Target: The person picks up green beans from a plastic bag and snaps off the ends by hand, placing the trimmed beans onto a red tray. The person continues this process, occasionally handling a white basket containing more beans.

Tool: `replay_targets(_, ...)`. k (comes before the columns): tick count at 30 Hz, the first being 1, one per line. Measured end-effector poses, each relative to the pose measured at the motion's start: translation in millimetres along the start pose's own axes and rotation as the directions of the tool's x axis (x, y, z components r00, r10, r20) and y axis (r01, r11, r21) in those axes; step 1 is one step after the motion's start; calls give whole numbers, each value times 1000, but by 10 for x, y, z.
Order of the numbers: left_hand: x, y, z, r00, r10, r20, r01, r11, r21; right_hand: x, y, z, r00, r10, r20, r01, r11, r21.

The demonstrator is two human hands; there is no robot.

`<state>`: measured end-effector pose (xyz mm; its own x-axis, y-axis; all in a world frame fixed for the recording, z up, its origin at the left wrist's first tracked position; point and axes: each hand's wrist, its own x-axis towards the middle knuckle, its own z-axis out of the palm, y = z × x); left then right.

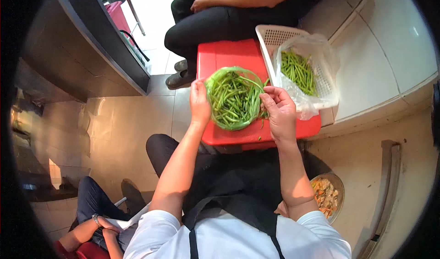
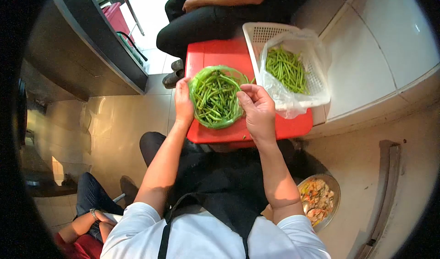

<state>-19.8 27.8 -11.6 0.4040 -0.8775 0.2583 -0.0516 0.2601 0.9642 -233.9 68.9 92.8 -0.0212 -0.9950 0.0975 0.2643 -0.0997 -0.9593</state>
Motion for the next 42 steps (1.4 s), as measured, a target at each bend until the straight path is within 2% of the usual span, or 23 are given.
replay_targets(1, -45, 25, -18, 999, -21, -29, 21, 1000, -13, 22, -21, 3, 1000, 24, 16, -25, 997, 73)
replay_targets(4, -126, -37, -115, 981, -192, -32, 166, 911, -379, 57, -114, 31, 996, 69, 49, -77, 979, 190)
replay_targets(5, -188, 24, -148, 960, -271, -73, 211, 870, -445, 59, -127, 37, 995, 82, 55, -92, 969, 228)
replay_targets(7, -228, 259, -184, 972, -4, -233, -30, 990, -139, 59, -152, 53, 992, 98, 75, -116, 945, 304)
replay_targets(8, -225, 379, -200, 949, 147, -280, -143, 989, 33, 51, -161, 71, 991, 101, 91, -126, 931, 343)
replay_targets(9, -245, 550, -213, 958, 146, -247, -155, 988, -16, 17, -162, 92, 988, 110, 107, -143, 914, 380)
replay_targets(12, -345, 1083, -43, 997, 68, 45, -54, 960, -274, -51, -177, 196, 982, 129, 139, -177, 882, 436)
replay_targets(14, -376, 1345, 100, 964, -84, 251, 169, 926, -337, -99, -147, 257, 978, 125, 167, -187, 880, 437)
replay_targets(15, -373, 1380, 212, 964, -64, 257, 181, 868, -462, -132, -159, 301, 977, 133, 168, -194, 882, 429)
replay_targets(18, -342, 1491, 302, 932, -66, 356, 249, 830, -499, -204, -161, 336, 977, 131, 170, -192, 890, 414)
replay_targets(22, -316, 1382, 340, 956, 12, 295, 118, 901, -418, -263, -57, 202, 970, 147, 193, -215, 890, 403)
replay_targets(24, -325, 1362, 339, 970, -1, 243, 100, 912, -397, -300, -20, 155, 967, 183, 176, -242, 872, 427)
replay_targets(28, -345, 1320, 277, 983, 17, 182, 37, 956, -291, -310, 9, 170, 977, 182, 109, -208, 923, 322)
replay_targets(31, -402, 1172, 203, 981, 17, 191, 26, 975, -221, -292, 66, 230, 992, 93, 90, -93, 996, 1)
replay_targets(33, -461, 1096, 149, 976, -2, 216, 44, 981, -188, -251, 164, 212, 997, 36, 61, -29, 994, -110)
replay_targets(34, -479, 1092, 106, 985, -14, 171, 59, 963, -262, -220, 191, 205, 999, 5, 50, 3, 986, -166)
replay_targets(36, -483, 1113, -25, 995, -46, 85, 77, 909, -410, -166, 95, 147, 989, -147, 28, 143, 872, -469)
replay_targets(37, -423, 1074, -180, 991, 12, 136, 62, 849, -525, -147, 25, 129, 975, -221, 32, 195, 773, -604)
replay_targets(38, -410, 1051, -245, 993, 91, 70, -42, 855, -518, -125, -20, 116, 965, -257, 53, 233, 747, -622)
replay_targets(39, -383, 1100, -299, 985, 153, 85, -120, 945, -306, -95, -60, 113, 954, -291, 77, 271, 721, -638)
replay_targets(40, -364, 1161, -340, 972, 208, 113, -200, 977, -77, -74, -103, 130, 941, -323, 105, 310, 693, -651)
replay_targets(42, -368, 1400, -286, 908, 340, 244, -395, 889, 230, -75, -229, 218, 917, -366, 160, 374, 646, -666)
